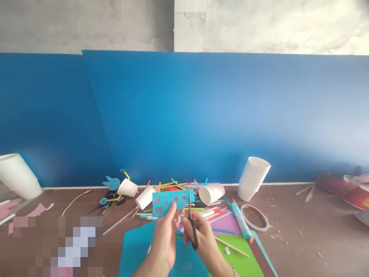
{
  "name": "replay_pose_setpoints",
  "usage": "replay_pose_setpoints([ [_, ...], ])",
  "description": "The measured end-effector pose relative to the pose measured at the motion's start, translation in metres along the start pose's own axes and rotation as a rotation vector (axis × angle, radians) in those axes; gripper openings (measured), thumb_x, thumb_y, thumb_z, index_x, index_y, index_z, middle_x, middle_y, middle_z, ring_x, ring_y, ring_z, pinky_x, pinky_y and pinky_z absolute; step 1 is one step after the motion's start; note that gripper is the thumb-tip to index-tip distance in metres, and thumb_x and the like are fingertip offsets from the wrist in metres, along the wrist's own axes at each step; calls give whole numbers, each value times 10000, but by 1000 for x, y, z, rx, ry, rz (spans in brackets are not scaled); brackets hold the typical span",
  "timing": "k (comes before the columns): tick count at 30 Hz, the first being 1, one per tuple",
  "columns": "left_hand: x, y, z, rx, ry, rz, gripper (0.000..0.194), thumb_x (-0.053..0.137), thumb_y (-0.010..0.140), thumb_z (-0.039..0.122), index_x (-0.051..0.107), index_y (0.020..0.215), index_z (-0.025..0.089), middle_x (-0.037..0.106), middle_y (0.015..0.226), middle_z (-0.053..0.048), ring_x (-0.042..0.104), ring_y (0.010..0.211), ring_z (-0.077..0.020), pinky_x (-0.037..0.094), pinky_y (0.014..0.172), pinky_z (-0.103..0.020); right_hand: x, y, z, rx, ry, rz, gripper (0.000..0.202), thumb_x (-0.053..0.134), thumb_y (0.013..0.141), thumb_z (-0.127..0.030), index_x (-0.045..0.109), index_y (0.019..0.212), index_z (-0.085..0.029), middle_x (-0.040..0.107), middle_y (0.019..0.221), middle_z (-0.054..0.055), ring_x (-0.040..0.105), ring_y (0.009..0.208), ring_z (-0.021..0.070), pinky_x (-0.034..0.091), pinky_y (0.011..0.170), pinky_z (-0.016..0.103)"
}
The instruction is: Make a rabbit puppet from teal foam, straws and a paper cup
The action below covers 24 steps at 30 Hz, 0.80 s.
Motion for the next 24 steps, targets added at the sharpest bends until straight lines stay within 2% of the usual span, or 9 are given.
replay_pose_setpoints([
  [5,-18,11,6,97,25,117,203,751,703,316,634,705,150,634,711,-34,591,833,-171,432,778,-273,-6,4,12,50,-55,28,442,606,739,-608,482,750,-184,475,353,-72,362,297,53,231,307,154],
  [10,-23,18,13,140,118,120,290,779,640,395,637,701,150,610,678,-13,554,784,-168,388,763,-298,-10,4,18,119,-130,49,454,624,711,-612,496,748,-178,488,346,-62,383,280,63,233,283,152],
  [12,-23,18,16,164,130,115,303,792,616,398,620,662,153,601,667,-8,549,779,-170,385,763,-300,-7,3,16,130,-115,27,461,620,708,-619,485,753,-181,503,362,-57,395,288,70,241,275,152],
  [15,-23,16,22,218,123,137,308,806,597,381,597,634,158,581,637,4,553,743,-164,399,751,-294,5,0,10,79,-41,-57,437,601,743,-597,480,783,-179,557,457,-36,449,369,77,322,321,153],
  [19,-23,14,23,222,81,166,315,813,589,368,613,698,151,581,637,7,575,689,-153,429,667,-265,17,-4,8,28,-29,-153,407,600,769,-557,488,833,-171,571,541,-30,454,429,71,357,369,153],
  [24,-14,6,6,50,69,146,326,778,634,411,578,658,154,522,549,26,526,465,-120,347,408,-224,23,-6,14,30,-26,-192,394,616,767,-538,487,804,-168,542,510,-42,439,402,67,335,356,153],
])
Point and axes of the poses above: each hand's wrist, its own y-axis towards the middle knuckle, its own x-axis out of the palm, z = x × y, the point moved 9 cm from there along y, towards the middle knuckle
